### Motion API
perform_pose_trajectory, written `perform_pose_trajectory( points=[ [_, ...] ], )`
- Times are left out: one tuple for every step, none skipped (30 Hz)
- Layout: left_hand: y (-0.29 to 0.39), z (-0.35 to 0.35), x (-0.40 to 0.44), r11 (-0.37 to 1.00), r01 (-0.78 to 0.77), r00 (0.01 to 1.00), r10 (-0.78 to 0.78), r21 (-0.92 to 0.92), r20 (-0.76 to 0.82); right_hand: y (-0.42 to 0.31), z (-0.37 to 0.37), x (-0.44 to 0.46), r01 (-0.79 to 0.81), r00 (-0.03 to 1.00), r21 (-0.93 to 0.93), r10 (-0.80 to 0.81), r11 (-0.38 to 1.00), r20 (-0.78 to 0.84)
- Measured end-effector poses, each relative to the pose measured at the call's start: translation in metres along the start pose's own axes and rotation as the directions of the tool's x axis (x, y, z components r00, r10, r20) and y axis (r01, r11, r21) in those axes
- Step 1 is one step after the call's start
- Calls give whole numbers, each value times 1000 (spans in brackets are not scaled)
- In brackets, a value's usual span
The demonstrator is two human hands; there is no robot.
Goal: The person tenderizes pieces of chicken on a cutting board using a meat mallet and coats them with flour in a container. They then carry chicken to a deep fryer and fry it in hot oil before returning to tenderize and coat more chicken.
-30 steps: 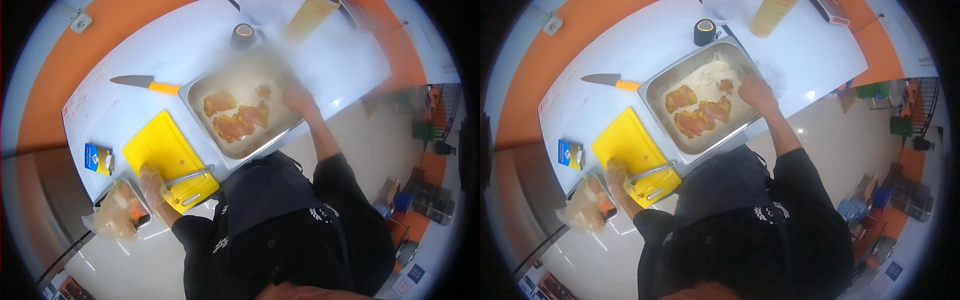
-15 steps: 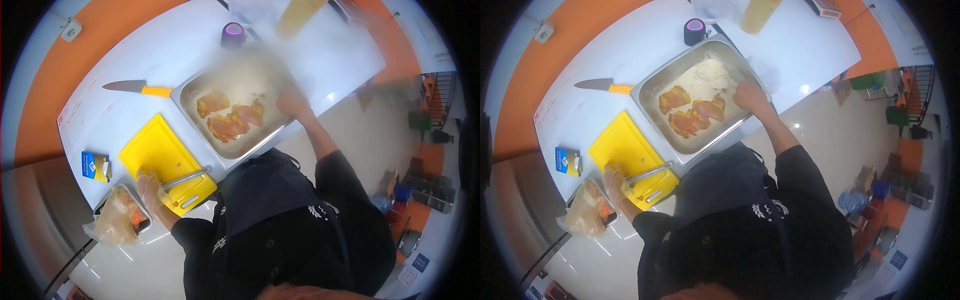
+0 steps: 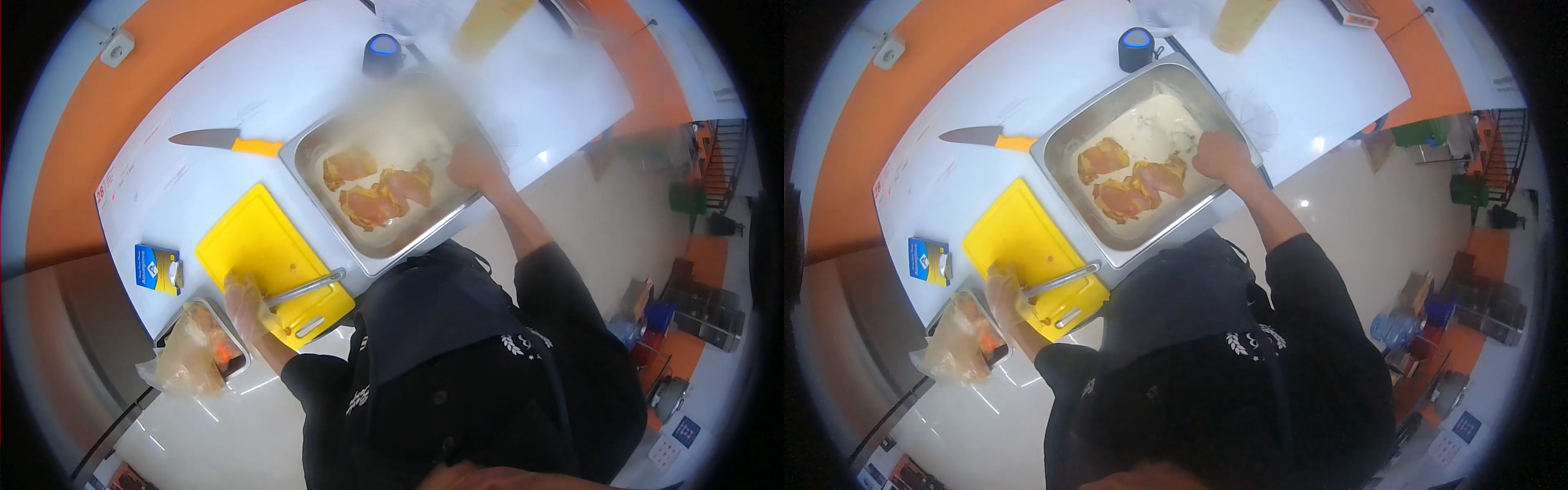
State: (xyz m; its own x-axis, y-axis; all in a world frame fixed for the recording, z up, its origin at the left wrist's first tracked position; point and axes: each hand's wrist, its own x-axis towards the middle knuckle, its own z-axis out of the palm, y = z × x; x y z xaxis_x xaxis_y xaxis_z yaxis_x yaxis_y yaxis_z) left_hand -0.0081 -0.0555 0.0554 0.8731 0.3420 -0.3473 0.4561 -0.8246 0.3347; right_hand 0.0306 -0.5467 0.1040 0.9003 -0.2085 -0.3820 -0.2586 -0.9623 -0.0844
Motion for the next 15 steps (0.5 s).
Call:
perform_pose_trajectory(
  points=[
    [-2,2,1,1000,11,1000,-11,5,12,1,-4,-5,-42,998,42,43,998,-43],
    [-5,3,0,1000,10,1000,-10,-15,8,-4,-12,-7,-72,994,84,79,994,-77],
    [-9,2,-2,1000,7,1000,-7,-23,12,-7,-16,-11,-70,995,80,75,994,-60],
    [-9,2,0,999,-6,1000,7,-33,13,-8,-21,-13,-74,996,79,78,994,-51],
    [-9,4,2,1000,-6,1000,6,-1,-1,-7,-23,-14,-81,995,78,85,994,-47],
    [-11,6,3,999,-8,1000,9,36,-10,-2,-18,-13,-74,997,61,75,995,-22],
    [-12,8,5,998,-9,1000,10,69,-19,5,-11,-8,-64,998,41,64,997,1],
    [-6,5,6,997,-16,1000,17,73,-16,2,-15,-4,-43,999,17,43,999,19],
    [-1,2,4,997,-13,1000,14,77,-12,-2,-20,-4,-30,999,39,30,999,-11],
    [-2,0,-1,996,-11,1000,11,87,0,-3,-24,-12,-21,999,63,23,998,-31],
    [-6,3,-1,997,-28,1000,29,72,-13,-8,-30,-16,-15,998,89,21,996,-59],
    [-10,7,2,997,-49,998,51,58,-28,-14,-31,-14,64,997,96,-59,993,-55],
    [-13,8,5,996,-75,996,77,48,-42,-24,-30,-12,139,990,106,-134,985,-51],
    [-6,4,2,999,-33,999,34,37,-33,-33,-29,-10,211,977,118,-207,970,-49],
    [8,-2,-5,1000,9,1000,-9,26,-23,-38,-20,-3,203,979,133,-206,970,2]
  ],
)
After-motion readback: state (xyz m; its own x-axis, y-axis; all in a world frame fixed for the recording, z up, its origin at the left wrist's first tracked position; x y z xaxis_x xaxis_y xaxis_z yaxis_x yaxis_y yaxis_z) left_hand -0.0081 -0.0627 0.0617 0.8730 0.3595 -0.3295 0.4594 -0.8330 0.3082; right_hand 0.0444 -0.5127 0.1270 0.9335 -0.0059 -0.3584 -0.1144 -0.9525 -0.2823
